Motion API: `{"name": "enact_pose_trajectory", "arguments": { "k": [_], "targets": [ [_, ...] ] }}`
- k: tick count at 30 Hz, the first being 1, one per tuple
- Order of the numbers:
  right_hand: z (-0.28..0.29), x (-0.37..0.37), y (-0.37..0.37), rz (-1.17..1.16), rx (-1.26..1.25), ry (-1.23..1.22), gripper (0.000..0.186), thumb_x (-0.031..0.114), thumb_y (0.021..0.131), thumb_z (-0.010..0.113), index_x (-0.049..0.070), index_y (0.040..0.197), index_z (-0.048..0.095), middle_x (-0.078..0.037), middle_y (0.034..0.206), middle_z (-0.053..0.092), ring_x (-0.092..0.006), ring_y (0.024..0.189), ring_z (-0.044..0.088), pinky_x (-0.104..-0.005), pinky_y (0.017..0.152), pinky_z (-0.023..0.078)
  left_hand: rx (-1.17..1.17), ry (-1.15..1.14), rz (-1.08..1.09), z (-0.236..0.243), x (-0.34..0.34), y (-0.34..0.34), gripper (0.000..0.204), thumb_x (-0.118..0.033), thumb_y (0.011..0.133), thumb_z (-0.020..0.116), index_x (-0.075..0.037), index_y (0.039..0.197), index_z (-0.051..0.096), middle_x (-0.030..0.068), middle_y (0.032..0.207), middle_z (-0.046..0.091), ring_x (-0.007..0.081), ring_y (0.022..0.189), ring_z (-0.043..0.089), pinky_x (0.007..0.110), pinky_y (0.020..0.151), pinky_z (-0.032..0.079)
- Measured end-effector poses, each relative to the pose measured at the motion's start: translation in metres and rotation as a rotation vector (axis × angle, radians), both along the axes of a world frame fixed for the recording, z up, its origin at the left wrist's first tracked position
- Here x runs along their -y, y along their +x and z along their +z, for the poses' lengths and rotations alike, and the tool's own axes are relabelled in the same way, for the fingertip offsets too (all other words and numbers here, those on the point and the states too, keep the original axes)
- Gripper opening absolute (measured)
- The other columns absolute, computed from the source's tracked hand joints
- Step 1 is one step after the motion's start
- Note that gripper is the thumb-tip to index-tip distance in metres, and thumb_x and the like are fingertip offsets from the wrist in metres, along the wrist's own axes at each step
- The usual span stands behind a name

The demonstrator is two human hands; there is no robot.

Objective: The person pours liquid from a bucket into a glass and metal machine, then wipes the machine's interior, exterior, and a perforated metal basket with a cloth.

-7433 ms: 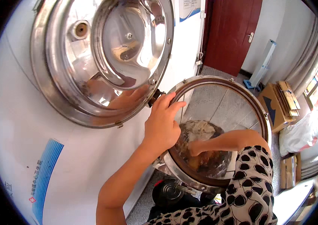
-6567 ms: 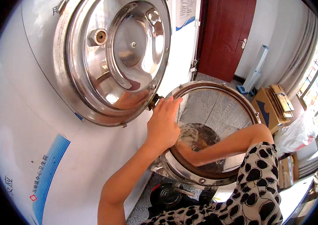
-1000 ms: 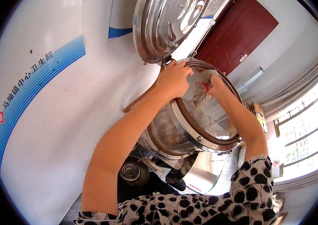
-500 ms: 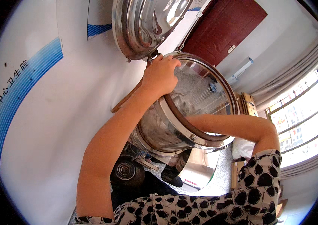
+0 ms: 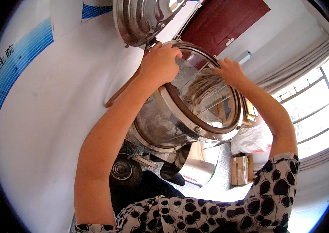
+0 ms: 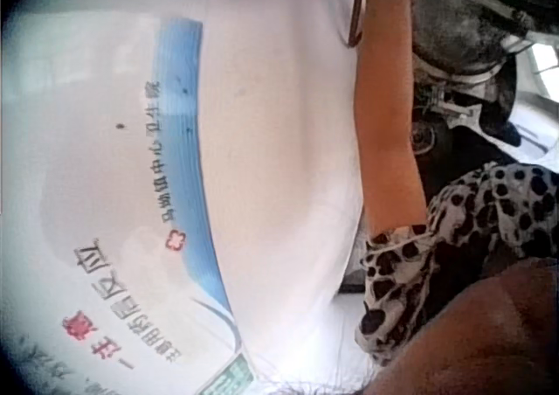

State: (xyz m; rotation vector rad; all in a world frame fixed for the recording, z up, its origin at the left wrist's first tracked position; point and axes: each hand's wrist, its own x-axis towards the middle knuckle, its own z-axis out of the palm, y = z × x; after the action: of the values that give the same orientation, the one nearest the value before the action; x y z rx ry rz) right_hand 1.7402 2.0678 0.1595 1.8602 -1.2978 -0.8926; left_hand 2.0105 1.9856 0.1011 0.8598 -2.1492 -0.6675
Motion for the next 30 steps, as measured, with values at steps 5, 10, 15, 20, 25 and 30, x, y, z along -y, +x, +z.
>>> {"name": "enact_pose_trajectory", "arguments": {
  "k": [5,10,15,20,25,30],
  "targets": [
    [-0.014,-0.032,0.011,-0.391,0.015,0.339,0.013,0.015,0.068,0.059,0.015,0.08,0.064,-0.008,0.083,0.056,-0.0258,0.08,0.058,-0.0362,0.06,0.049,-0.04,-0.035,0.031,-0.009,0.007,0.001,0.036,0.001,0.07,0.045,-0.017,0.097,0.06,0.0115,0.128,0.045,0.0317,0.121,0.037,0.041,0.097,0.033],
    [-0.01,-0.05,0.097,-0.701,0.337,0.884,0.024,0.015,0.07,0.054,0.005,0.09,0.063,-0.017,0.075,0.061,-0.0304,0.074,0.059,-0.0436,0.064,0.046,-0.027,-0.003,0.005,-0.004,0.004,-0.002,0.034,0.001,0.071,0.046,-0.016,0.097,0.06,0.0127,0.128,0.044,0.0328,0.121,0.036,0.041,0.098,0.032],
    [-0.055,-0.017,0.099,-0.804,1.294,0.866,0.022,0.017,0.077,0.049,0.0,0.085,0.06,-0.007,0.064,0.052,-0.0183,0.061,0.048,-0.037,0.056,0.042,-0.013,-0.009,0.029,-0.004,0.003,-0.002,0.034,0.001,0.071,0.046,-0.015,0.097,0.06,0.0115,0.129,0.044,0.0329,0.122,0.035,0.042,0.098,0.032],
    [-0.113,0.068,0.045,-0.529,0.862,0.455,0.029,0.018,0.077,0.055,0.002,0.101,0.057,-0.007,0.075,0.058,-0.0198,0.072,0.058,-0.0353,0.059,0.046,-0.006,-0.001,0.003,-0.002,0.005,0.001,0.035,0.003,0.07,0.045,-0.014,0.097,0.059,0.0115,0.128,0.044,0.0335,0.122,0.034,0.042,0.099,0.031],
    [-0.213,0.084,0.015,-0.575,0.445,0.447,0.03,0.017,0.075,0.058,0.003,0.101,0.056,-0.009,0.081,0.06,-0.0234,0.077,0.06,-0.0397,0.064,0.047,-0.026,-0.072,0.01,-0.007,0.003,-0.004,0.036,0.005,0.069,0.044,-0.012,0.097,0.058,0.0118,0.129,0.043,0.0337,0.122,0.034,0.041,0.099,0.031],
    [-0.233,0.076,0.027,-0.68,0.517,0.623,0.025,0.013,0.072,0.058,0.002,0.094,0.056,-0.008,0.08,0.06,-0.0217,0.072,0.06,-0.0371,0.06,0.048,-0.114,-0.114,0.019,-0.008,0.004,0.0,0.031,0.0,0.066,0.053,-0.01,0.094,0.06,0.0137,0.119,0.05,0.0355,0.118,0.038,0.042,0.096,0.034]
  ]
}}
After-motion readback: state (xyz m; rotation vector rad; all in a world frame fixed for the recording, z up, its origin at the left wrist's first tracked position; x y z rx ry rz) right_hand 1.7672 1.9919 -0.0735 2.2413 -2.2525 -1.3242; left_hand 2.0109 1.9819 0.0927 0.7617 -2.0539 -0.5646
